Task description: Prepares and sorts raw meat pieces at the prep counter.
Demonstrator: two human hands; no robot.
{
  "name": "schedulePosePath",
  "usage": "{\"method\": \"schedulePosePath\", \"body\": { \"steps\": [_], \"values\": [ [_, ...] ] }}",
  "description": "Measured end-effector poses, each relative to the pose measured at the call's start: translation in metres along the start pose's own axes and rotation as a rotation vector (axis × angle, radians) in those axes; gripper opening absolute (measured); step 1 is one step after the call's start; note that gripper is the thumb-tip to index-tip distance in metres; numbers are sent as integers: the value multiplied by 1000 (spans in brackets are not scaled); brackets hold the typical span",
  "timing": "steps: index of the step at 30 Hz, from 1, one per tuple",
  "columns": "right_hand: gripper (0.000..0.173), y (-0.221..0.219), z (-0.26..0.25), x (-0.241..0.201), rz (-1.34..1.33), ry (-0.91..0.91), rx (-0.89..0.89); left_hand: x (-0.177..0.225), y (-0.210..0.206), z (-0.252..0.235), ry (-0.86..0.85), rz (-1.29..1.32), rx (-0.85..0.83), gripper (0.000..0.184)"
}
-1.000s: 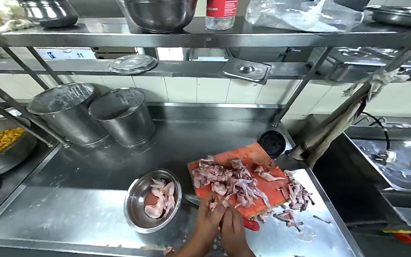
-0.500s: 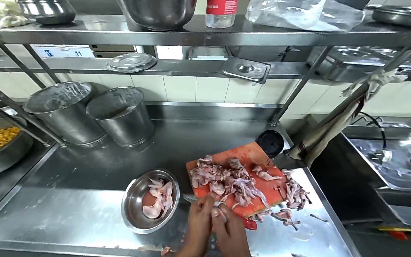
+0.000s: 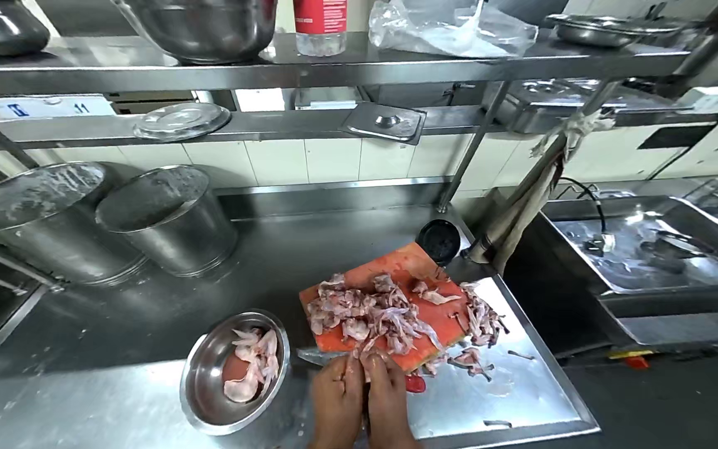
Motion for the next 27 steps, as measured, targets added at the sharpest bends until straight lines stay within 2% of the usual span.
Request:
{"method": "schedulePosePath", "body": {
  "steps": [4, 9, 15, 18, 22, 25, 27],
  "values": [
    [8, 1, -11, 0, -30, -135, 39, -6, -4, 4, 11, -52, -34, 41],
    [11, 3, -18, 12, -156, -274, 9, -9, -5, 4, -29, -160, -58, 43],
    [33, 9, -35, 26, -337, -504, 67, -10, -12, 6, -203, -312, -109, 47],
    [41, 11, -39, 32, -323, -606, -55, -13, -8, 2, -196, -373, -108, 47],
    [27, 27, -42, 41, -63, -441, -286, -21, 8, -11, -61, -407, -122, 46],
    [15, 39, -48, 34, -33, -323, -423, -30, 21, -21, -3, -364, -109, 43],
    [15, 45, -49, 27, 8, -279, -482, -31, 28, -27, 32, -338, -94, 43]
  ]
}}
Point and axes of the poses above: each hand's wrist, its own z-axis away from the middle knuckle, its own y-axis out of the back of the hand, x = y × z, the point moved 4 cm from there along -z, towards the middle knuckle, and after that the axes turned 6 degrees about z, right-handed, at the moved point
